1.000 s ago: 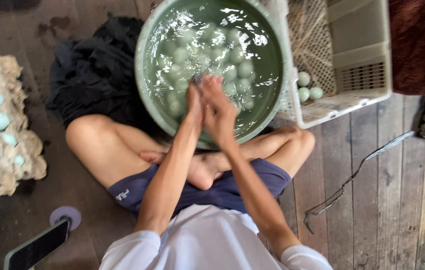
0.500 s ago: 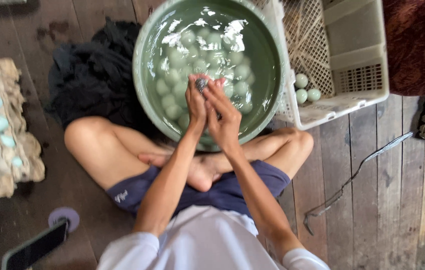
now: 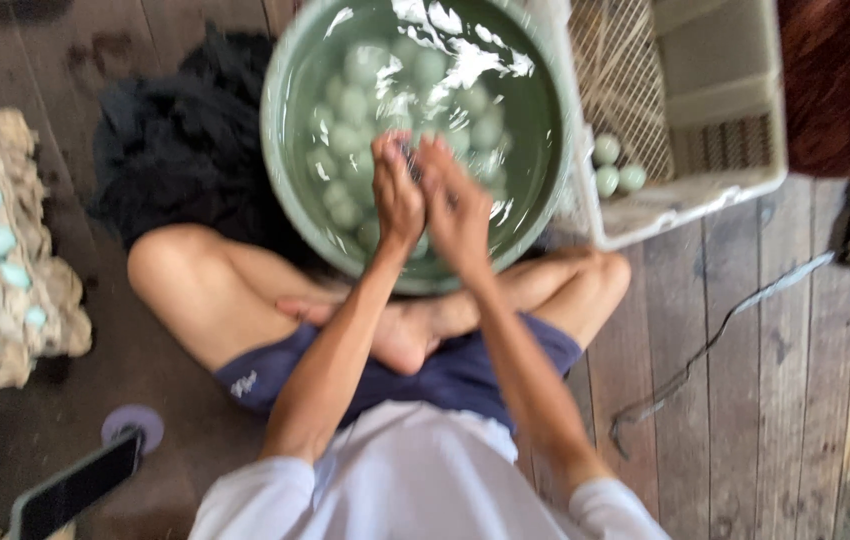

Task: A person sits on a wooden floor cleaning eggs in a basin of water using a scrubbing pad and sorting them into a crate.

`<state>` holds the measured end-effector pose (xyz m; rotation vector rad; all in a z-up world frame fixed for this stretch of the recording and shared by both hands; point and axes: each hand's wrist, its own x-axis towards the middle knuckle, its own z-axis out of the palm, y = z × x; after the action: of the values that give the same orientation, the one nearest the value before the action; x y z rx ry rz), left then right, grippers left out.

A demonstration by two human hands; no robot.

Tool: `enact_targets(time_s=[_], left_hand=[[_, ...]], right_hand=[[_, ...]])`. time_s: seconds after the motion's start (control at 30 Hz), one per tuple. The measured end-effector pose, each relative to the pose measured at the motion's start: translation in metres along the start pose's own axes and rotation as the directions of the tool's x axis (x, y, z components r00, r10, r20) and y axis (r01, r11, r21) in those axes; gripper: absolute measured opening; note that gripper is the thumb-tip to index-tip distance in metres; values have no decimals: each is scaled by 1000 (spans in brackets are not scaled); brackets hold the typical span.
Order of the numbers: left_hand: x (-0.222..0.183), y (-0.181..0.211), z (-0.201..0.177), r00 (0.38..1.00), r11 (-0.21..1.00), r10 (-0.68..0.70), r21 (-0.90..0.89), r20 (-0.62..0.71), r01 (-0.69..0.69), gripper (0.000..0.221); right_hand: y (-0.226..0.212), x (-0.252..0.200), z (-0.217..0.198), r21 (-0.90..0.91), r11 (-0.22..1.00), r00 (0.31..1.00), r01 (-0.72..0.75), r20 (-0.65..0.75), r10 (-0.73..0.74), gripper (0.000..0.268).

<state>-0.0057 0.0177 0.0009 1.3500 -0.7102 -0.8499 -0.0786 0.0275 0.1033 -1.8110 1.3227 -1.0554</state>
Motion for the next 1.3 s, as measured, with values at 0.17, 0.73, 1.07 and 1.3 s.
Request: enact_targets(time_s=[0.17,0.73,1.07,1.3], left_hand=[[15,29,12,998,999,-27,-23,-51,26,43],[6,38,8,816,383,-478,-760,324,526,13],[4,22,16,899,736,-421,-533,123,418,14],[4,17,2,895,775,-442,-474,65,417,16]], right_hand=[[0,1,3,-6,1000,1000,16,-12,-16,26],[125,19,-24,-685,701,960,-197,11,280,67],[41,9,25,-123,988,976,94,-183,-115,32],[2,-6,29,-78,996,981,54,-179,-67,30]])
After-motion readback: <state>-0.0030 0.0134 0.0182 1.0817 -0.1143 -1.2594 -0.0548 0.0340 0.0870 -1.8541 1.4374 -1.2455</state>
